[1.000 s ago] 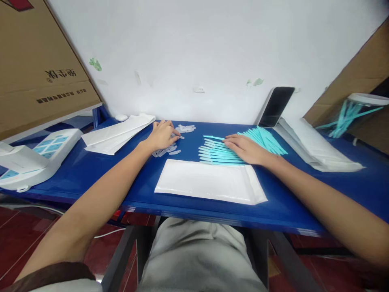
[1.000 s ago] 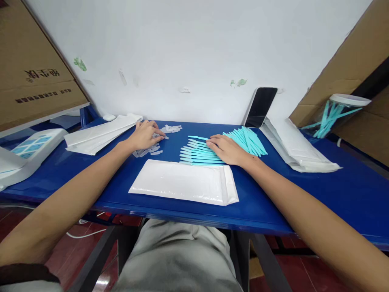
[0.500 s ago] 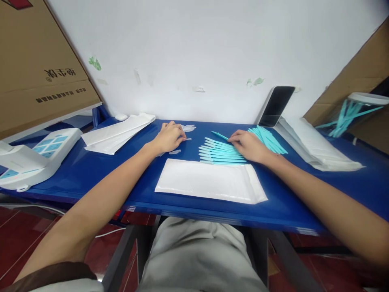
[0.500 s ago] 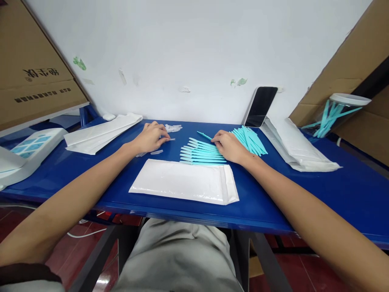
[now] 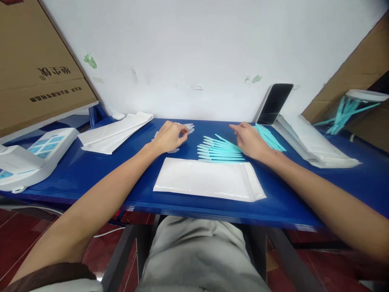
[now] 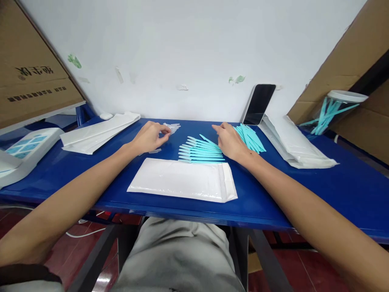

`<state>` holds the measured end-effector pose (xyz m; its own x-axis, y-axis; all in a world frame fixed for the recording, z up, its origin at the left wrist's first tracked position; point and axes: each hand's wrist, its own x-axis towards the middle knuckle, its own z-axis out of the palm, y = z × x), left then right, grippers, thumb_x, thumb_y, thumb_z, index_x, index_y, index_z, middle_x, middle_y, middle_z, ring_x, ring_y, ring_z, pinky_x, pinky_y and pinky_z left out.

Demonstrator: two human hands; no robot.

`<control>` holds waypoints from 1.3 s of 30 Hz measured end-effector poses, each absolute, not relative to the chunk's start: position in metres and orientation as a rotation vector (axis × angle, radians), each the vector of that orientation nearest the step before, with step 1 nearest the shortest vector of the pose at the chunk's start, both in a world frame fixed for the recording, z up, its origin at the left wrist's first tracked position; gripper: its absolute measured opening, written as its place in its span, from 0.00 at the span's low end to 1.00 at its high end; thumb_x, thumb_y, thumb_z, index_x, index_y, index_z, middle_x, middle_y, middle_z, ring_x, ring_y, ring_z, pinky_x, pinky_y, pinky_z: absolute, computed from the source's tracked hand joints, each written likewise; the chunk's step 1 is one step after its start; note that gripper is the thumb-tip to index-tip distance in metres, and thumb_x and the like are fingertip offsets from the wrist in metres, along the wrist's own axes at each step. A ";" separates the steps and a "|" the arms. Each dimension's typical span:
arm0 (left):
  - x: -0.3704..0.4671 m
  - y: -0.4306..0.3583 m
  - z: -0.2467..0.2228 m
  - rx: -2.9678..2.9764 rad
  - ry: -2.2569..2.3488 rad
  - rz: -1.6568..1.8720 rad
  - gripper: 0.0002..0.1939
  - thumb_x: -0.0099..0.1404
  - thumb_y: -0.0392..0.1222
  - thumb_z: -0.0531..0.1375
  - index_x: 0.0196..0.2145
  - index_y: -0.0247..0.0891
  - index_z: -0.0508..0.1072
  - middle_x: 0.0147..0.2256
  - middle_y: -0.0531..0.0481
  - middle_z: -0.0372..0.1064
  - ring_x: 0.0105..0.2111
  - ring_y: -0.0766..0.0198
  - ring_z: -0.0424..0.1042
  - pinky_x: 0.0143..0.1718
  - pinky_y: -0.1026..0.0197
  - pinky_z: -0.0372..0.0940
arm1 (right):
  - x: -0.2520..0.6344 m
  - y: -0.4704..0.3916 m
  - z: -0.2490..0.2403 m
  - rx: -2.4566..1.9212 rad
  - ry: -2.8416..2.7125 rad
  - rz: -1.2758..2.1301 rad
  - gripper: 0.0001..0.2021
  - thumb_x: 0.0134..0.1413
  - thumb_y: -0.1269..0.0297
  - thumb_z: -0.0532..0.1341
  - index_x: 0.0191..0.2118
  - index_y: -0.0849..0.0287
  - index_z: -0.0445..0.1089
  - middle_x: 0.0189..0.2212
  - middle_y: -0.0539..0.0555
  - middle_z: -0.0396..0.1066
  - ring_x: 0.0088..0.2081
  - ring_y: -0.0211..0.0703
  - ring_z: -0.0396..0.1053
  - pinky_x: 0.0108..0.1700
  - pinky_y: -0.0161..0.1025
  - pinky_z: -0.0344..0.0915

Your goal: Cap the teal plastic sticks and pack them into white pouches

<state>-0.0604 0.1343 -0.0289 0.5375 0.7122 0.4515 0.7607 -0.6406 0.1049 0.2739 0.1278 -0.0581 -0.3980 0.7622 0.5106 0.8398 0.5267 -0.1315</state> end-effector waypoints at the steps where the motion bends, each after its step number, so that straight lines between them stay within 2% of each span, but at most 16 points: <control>1: -0.059 0.133 -0.028 -2.665 -1.278 -0.725 0.13 0.68 0.41 0.57 0.41 0.37 0.82 0.37 0.45 0.82 0.39 0.51 0.81 0.46 0.54 0.68 | 0.274 0.127 -0.057 -1.302 -2.245 -0.197 0.25 0.60 0.75 0.53 0.61 0.70 0.73 0.45 0.69 0.75 0.47 0.63 0.75 0.52 0.57 0.72; 6: -0.056 0.128 -0.028 -2.655 -1.327 -0.746 0.13 0.68 0.42 0.58 0.42 0.38 0.83 0.36 0.46 0.83 0.38 0.51 0.82 0.41 0.56 0.69 | 0.269 0.121 -0.052 -1.372 -2.247 -0.117 0.18 0.66 0.67 0.54 0.51 0.65 0.78 0.47 0.66 0.79 0.48 0.60 0.77 0.54 0.54 0.71; 9: -0.055 0.126 -0.028 -2.632 -1.363 -0.760 0.13 0.68 0.41 0.59 0.44 0.39 0.83 0.37 0.47 0.83 0.39 0.51 0.82 0.41 0.57 0.70 | 0.266 0.116 -0.047 -1.450 -2.233 -0.027 0.16 0.66 0.62 0.58 0.53 0.61 0.76 0.44 0.60 0.83 0.44 0.57 0.80 0.49 0.51 0.73; 12: -0.055 0.126 -0.028 -2.616 -1.375 -0.768 0.14 0.67 0.42 0.59 0.45 0.39 0.83 0.38 0.48 0.83 0.39 0.52 0.83 0.42 0.57 0.70 | 0.264 0.113 -0.044 -1.484 -2.243 0.028 0.19 0.62 0.66 0.61 0.56 0.60 0.75 0.41 0.55 0.84 0.41 0.55 0.81 0.48 0.50 0.73; 17: -0.055 0.128 -0.031 -2.629 -1.332 -0.743 0.14 0.68 0.42 0.58 0.45 0.40 0.83 0.38 0.48 0.83 0.39 0.53 0.82 0.42 0.57 0.71 | 0.264 0.115 -0.047 -1.417 -2.262 0.015 0.12 0.59 0.70 0.61 0.43 0.58 0.82 0.39 0.56 0.84 0.43 0.56 0.82 0.50 0.49 0.75; 20: -0.056 0.130 -0.033 -2.649 -1.272 -0.744 0.14 0.68 0.42 0.58 0.44 0.39 0.83 0.37 0.46 0.83 0.37 0.52 0.82 0.41 0.55 0.71 | 0.265 0.117 -0.050 -1.380 -2.246 -0.007 0.12 0.57 0.72 0.61 0.41 0.58 0.83 0.37 0.56 0.84 0.41 0.56 0.82 0.48 0.49 0.76; 27: -0.056 0.131 -0.034 -2.656 -1.220 -0.760 0.13 0.68 0.40 0.58 0.43 0.40 0.83 0.38 0.45 0.82 0.38 0.53 0.81 0.40 0.55 0.71 | 0.267 0.123 -0.053 -1.374 -2.153 0.078 0.11 0.51 0.74 0.63 0.39 0.58 0.82 0.31 0.53 0.82 0.32 0.48 0.79 0.42 0.45 0.76; 31: -0.056 0.131 -0.033 -2.672 -1.200 -0.740 0.14 0.69 0.40 0.57 0.45 0.39 0.82 0.39 0.44 0.82 0.38 0.52 0.81 0.42 0.53 0.71 | 0.263 0.119 -0.050 -1.328 -2.117 -0.038 0.12 0.58 0.72 0.60 0.43 0.59 0.81 0.36 0.58 0.80 0.36 0.51 0.78 0.44 0.47 0.73; 35: -0.054 0.126 -0.032 -2.697 -1.078 -0.870 0.17 0.74 0.41 0.54 0.50 0.38 0.81 0.45 0.43 0.82 0.43 0.53 0.80 0.48 0.52 0.71 | 0.257 0.106 -0.043 -1.192 -2.168 -0.145 0.14 0.65 0.68 0.56 0.49 0.59 0.78 0.43 0.62 0.77 0.40 0.53 0.75 0.44 0.48 0.70; 39: -0.046 0.118 -0.029 -2.710 -0.926 -1.010 0.18 0.77 0.41 0.52 0.54 0.37 0.79 0.44 0.43 0.81 0.43 0.56 0.78 0.47 0.53 0.70 | 0.249 0.092 -0.036 -1.171 -2.277 -0.101 0.15 0.69 0.64 0.54 0.52 0.56 0.76 0.44 0.58 0.79 0.37 0.51 0.75 0.41 0.46 0.66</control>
<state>-0.0460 0.1176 -0.0292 0.5938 0.5080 0.6240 0.5777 -0.8090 0.1089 0.2493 0.0923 -0.0364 -0.4531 0.7245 0.5195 0.7676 0.6134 -0.1859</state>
